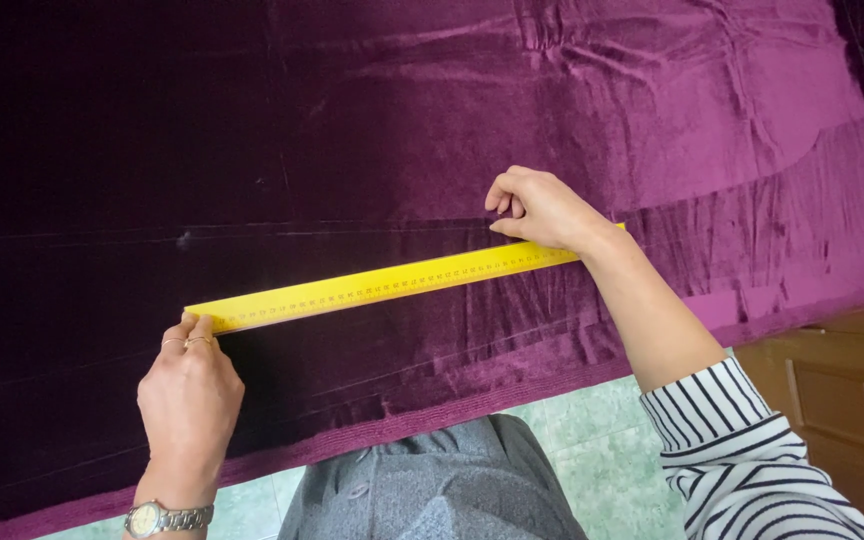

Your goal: Measuring, marking, and cutting a large piece of purple velvet fabric using a ruler and tailor shears.

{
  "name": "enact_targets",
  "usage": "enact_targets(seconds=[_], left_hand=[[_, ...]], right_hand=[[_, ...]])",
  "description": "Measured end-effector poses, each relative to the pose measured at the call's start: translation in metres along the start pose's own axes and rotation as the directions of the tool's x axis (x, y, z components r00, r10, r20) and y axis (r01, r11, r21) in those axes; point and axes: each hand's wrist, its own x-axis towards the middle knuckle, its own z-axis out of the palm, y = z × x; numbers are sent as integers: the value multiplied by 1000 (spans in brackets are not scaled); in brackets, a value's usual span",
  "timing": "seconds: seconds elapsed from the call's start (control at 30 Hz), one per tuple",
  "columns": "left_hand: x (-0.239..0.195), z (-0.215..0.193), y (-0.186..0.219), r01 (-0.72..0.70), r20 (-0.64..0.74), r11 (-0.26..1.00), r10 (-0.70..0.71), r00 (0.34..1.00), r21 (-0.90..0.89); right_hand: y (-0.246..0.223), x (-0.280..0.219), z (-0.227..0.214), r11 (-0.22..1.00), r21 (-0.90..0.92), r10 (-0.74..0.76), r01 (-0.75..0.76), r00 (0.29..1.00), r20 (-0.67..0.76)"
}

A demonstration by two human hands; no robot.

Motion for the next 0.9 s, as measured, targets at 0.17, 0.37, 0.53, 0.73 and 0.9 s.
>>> enact_targets(seconds=[0.17,0.37,0.53,0.73,0.9], left_hand=[[-1,2,-1,-12,-23,1000,12,1000,11],[-1,2,0,-10,-22,1000,11,1000,22],[-1,3,-1,-10,-20,1000,11,1000,19],[0,-1,0,-6,-18,1000,6,1000,14],[-1,1,-1,-18,-35,1000,19,999,23]], right_hand=[[-17,-5,-4,992,-10,125,-125,990,59],[-11,-4,-2,995,24,96,-98,993,68],[-3,-1,2,998,26,60,-60,998,28],[-4,-1,3,998,33,53,-53,999,7],[8,3,8,1000,-1,-7,7,1000,-26]])
